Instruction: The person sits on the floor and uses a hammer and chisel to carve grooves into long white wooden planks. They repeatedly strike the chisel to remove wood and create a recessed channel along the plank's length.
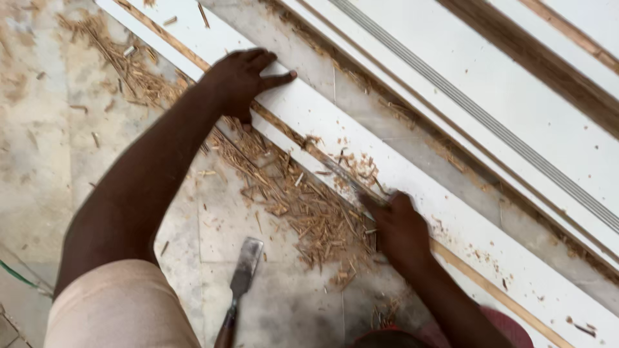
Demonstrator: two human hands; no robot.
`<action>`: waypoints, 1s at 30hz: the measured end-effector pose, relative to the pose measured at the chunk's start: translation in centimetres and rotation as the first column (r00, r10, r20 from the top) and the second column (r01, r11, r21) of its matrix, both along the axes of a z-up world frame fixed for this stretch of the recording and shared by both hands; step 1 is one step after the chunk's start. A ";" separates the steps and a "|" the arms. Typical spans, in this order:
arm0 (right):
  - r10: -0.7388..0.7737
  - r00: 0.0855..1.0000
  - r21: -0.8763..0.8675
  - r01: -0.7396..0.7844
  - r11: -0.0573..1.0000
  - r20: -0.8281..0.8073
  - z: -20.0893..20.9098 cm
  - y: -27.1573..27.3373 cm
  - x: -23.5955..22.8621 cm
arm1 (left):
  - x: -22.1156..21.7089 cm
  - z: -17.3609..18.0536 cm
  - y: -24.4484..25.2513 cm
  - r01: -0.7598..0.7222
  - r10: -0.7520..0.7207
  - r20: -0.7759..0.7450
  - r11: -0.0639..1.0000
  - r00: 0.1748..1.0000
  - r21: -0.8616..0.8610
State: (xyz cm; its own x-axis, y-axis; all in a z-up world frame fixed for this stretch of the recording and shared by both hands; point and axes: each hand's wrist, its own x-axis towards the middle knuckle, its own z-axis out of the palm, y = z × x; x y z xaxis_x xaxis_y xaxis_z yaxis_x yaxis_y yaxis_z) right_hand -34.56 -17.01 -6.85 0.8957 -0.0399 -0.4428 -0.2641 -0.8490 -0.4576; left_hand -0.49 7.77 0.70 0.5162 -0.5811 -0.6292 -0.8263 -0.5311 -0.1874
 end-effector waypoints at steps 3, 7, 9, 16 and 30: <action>0.113 0.972 -0.029 -0.109 0.994 0.207 0.5 1.3 3.0 | -0.6 0.8 -0.2 -0.013 0.014 -0.009 1.000 1.000 0.025; 0.162 0.984 -0.092 -0.155 0.984 0.070 3.3 -2.6 -2.0 | -0.2 0.8 0.0 -0.015 0.016 -0.019 1.000 1.000 0.010; 0.186 0.976 -0.146 -0.169 0.975 0.113 4.0 -3.1 -2.1 | -0.4 0.8 -0.2 -0.036 0.036 -0.044 0.999 0.998 0.015; 0.272 0.933 -0.119 -0.250 0.961 0.236 4.0 1.3 4.9 | 0.1 2.0 -0.2 -0.028 0.027 -0.051 0.999 0.998 -0.023; 0.239 0.969 -0.088 -0.234 0.968 0.054 2.8 -2.7 0.2 | -0.4 2.0 -0.5 -0.072 0.072 -0.067 0.997 0.995 0.014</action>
State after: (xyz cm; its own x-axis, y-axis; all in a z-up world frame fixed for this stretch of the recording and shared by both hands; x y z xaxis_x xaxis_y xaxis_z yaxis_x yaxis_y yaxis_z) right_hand -34.33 -19.70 -4.06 0.9103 0.1435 -0.3884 -0.0238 -0.9184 -0.3950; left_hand -0.90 7.27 2.68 0.5125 -0.5365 -0.6704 -0.7970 -0.5879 -0.1388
